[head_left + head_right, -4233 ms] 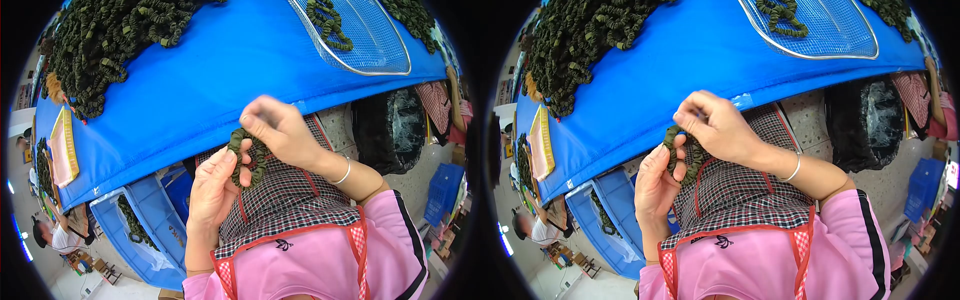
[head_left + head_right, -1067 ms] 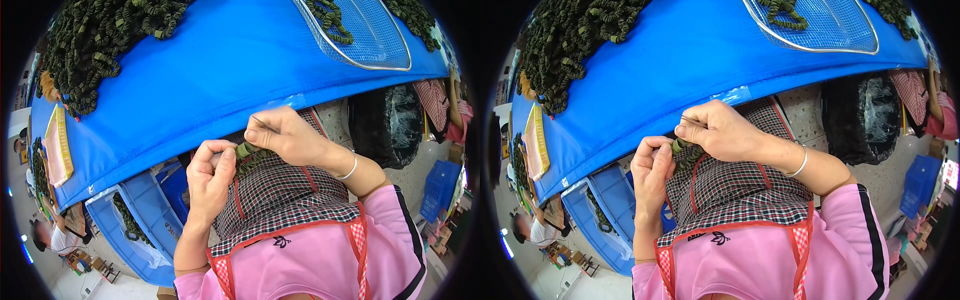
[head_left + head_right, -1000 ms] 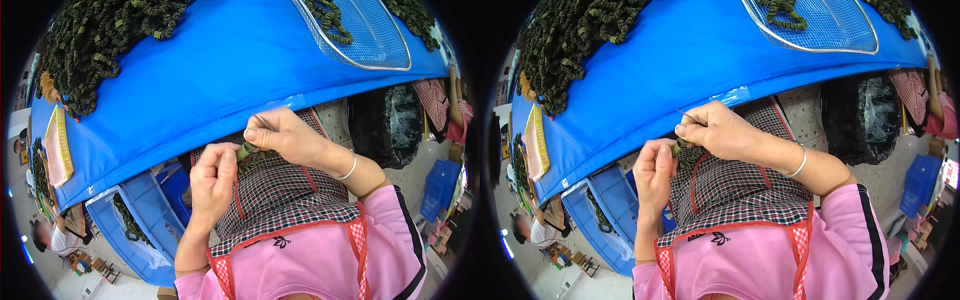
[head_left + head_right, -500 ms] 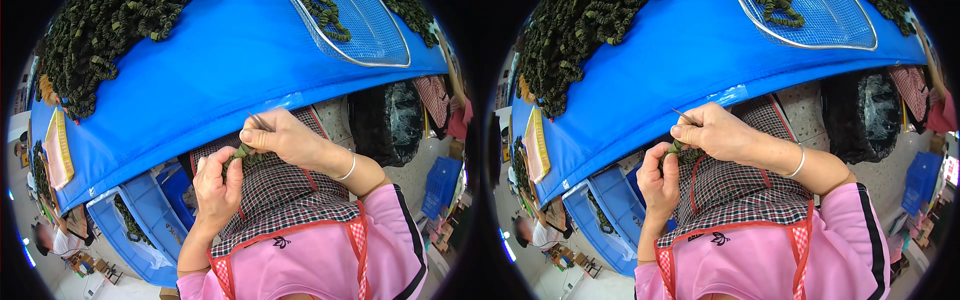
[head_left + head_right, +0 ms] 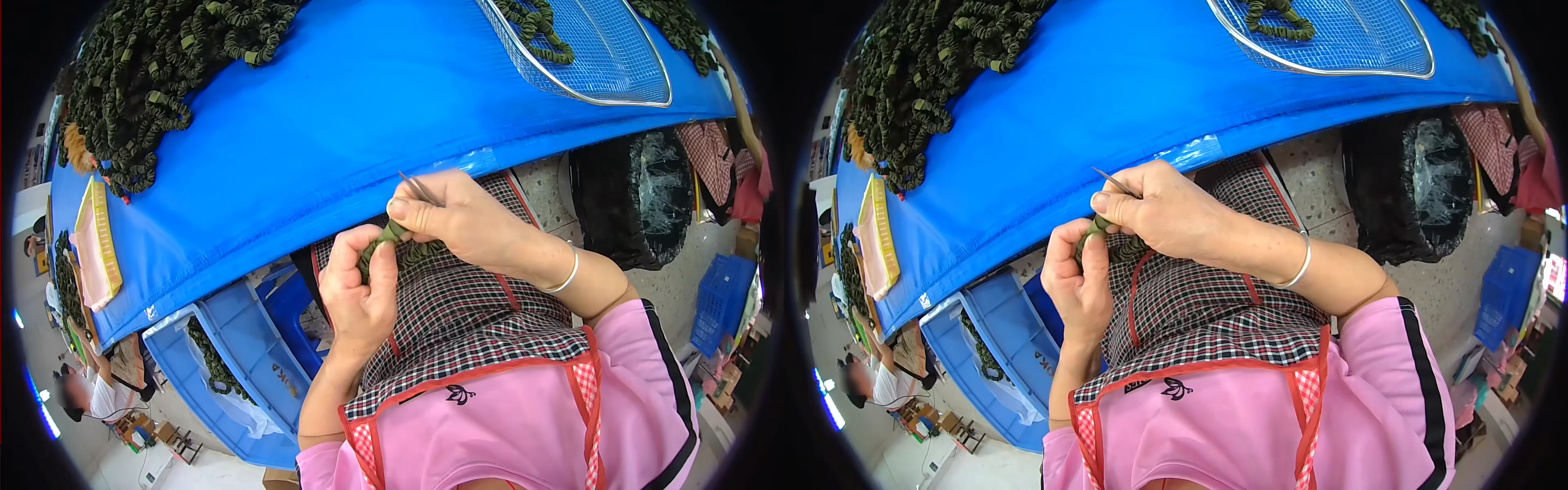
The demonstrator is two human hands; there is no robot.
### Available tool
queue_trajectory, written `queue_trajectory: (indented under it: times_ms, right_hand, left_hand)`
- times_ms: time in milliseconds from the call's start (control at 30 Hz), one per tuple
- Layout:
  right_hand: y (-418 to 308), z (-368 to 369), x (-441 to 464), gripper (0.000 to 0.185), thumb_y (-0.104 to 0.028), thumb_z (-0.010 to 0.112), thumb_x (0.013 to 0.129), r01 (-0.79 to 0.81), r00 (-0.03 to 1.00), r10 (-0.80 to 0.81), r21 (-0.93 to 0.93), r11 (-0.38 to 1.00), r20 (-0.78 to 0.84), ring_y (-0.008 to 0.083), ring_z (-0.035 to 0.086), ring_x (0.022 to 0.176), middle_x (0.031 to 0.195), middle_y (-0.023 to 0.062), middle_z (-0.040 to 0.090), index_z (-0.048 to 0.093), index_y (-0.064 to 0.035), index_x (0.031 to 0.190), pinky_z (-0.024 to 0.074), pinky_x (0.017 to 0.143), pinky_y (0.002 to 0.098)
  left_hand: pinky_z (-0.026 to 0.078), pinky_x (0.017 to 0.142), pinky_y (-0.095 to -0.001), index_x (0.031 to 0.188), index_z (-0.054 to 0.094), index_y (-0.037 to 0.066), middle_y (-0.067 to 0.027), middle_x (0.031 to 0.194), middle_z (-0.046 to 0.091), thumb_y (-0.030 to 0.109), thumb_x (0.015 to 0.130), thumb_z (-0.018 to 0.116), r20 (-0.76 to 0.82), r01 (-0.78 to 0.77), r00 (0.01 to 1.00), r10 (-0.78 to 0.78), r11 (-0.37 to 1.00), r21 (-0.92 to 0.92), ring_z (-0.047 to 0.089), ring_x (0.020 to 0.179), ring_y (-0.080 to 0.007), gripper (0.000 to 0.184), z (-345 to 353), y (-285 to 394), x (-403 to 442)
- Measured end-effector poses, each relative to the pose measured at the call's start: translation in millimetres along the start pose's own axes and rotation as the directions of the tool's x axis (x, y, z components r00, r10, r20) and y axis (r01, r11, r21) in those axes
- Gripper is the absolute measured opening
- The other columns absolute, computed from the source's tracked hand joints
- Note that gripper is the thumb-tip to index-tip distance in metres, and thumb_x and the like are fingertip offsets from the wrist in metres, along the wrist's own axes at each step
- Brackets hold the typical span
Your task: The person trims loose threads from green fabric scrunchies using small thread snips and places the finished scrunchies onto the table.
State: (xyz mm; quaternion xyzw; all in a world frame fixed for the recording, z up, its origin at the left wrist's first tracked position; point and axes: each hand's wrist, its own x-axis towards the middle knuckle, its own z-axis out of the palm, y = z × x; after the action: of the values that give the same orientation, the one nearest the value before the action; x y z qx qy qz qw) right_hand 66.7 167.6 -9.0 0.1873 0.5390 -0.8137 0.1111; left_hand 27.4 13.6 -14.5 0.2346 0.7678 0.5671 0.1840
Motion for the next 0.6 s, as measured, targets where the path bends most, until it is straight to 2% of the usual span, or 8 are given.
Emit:
queue_trajectory:
  times_ms: [100,200,233,333,367,467,500,600]
  right_hand:
    - [1.8,-1.7,2.0,0.021,-0.019,0.052,0.086,0.020,0.999,-0.022,-0.047,0.999,-0.044,0.0039,0.041,0.062,0.066,-0.0024,0.048,0.053,-0.0037,0.073,0.0343,0.054,0.0196]
    - [3.3,0.3,0.8,0.021,-0.017,0.051,0.087,0.007,0.999,-0.014,-0.169,0.986,-0.038,0.0031,0.039,0.060,0.064,-0.0034,0.046,0.053,-0.0028,0.072,0.0318,0.051,0.0197]
    - [9.1,4.0,3.5,0.034,-0.016,0.052,0.084,0.130,0.986,-0.146,-0.172,0.976,-0.082,0.0053,0.032,0.047,0.049,-0.0022,0.041,0.041,-0.0040,0.053,0.0290,0.041,0.0254]
    - [11.2,3.6,2.3,0.034,-0.016,0.052,0.083,0.187,0.969,-0.226,-0.315,0.931,-0.095,0.0072,0.033,0.046,0.047,0.0012,0.039,0.042,-0.0021,0.053,0.0300,0.042,0.0283]
    - [10.5,2.5,1.4,0.034,-0.016,0.053,0.082,0.173,0.968,-0.226,-0.356,0.918,-0.111,0.0101,0.034,0.044,0.045,0.0064,0.038,0.042,0.0000,0.054,0.0306,0.042,0.0315]
    - [1.2,2.2,-4.8,0.033,-0.016,0.053,0.081,0.153,0.966,-0.228,-0.444,0.883,-0.122,0.0131,0.035,0.043,0.045,0.0098,0.039,0.043,0.0013,0.055,0.0309,0.042,0.0330]
    - [-1.6,0.7,-5.5,0.031,-0.016,0.053,0.081,0.168,0.959,-0.262,-0.520,0.838,-0.113,0.0163,0.035,0.041,0.046,0.0127,0.040,0.045,0.0020,0.057,0.0311,0.043,0.0342]
    - [-10.8,-7.2,-8.7,0.028,-0.016,0.051,0.086,0.111,0.976,-0.186,-0.473,0.874,-0.114,0.0041,0.028,0.051,0.051,-0.0043,0.034,0.048,-0.0008,0.063,0.0249,0.043,0.0243]
  left_hand:
    - [0.034,0.047,-0.0191,0.091,0.051,0.000,0.0021,0.060,0.050,0.008,0.082,0.055,0.076,0.110,0.993,-0.095,0.970,-0.215,0.043,0.053,-0.0029,0.012,6.7,-10.8,1.1]
    - [0.035,0.048,-0.0182,0.093,0.050,-0.001,0.0008,0.062,0.054,0.010,0.082,0.056,0.154,0.164,0.977,-0.146,0.979,-0.117,0.044,0.054,-0.0023,0.017,4.1,4.6,1.5]
    - [0.038,0.049,-0.0198,0.092,0.052,-0.001,-0.0015,0.063,0.057,0.013,0.082,0.058,0.127,0.188,0.976,-0.178,0.980,-0.067,0.048,0.054,-0.0043,0.018,3.1,5.1,3.4]
    - [0.041,0.049,-0.0231,0.090,0.054,0.001,-0.0037,0.063,0.058,0.015,0.081,0.060,0.029,0.017,0.999,-0.021,0.990,0.138,0.052,0.053,-0.0085,0.017,7.1,6.6,5.7]
    - [0.041,0.049,-0.0242,0.089,0.055,0.002,-0.0048,0.063,0.058,0.015,0.081,0.060,0.047,0.029,0.998,-0.037,0.987,0.160,0.053,0.053,-0.0106,0.017,7.0,7.5,5.7]
    - [0.043,0.050,-0.0276,0.086,0.056,0.002,-0.0083,0.062,0.057,0.016,0.081,0.060,0.090,0.054,0.993,-0.075,0.973,0.223,0.055,0.054,-0.0169,0.015,4.0,12.3,2.5]
    - [0.041,0.048,-0.0293,0.084,0.055,0.002,-0.0087,0.060,0.055,0.014,0.081,0.059,0.091,-0.024,0.996,0.002,0.970,0.244,0.053,0.051,-0.0191,0.012,4.0,9.0,1.8]
    - [0.038,0.045,-0.0305,0.082,0.055,0.003,-0.0082,0.057,0.052,0.012,0.081,0.057,0.178,-0.057,0.984,0.001,0.949,0.309,0.050,0.049,-0.0208,0.010,-6.7,6.0,-1.7]
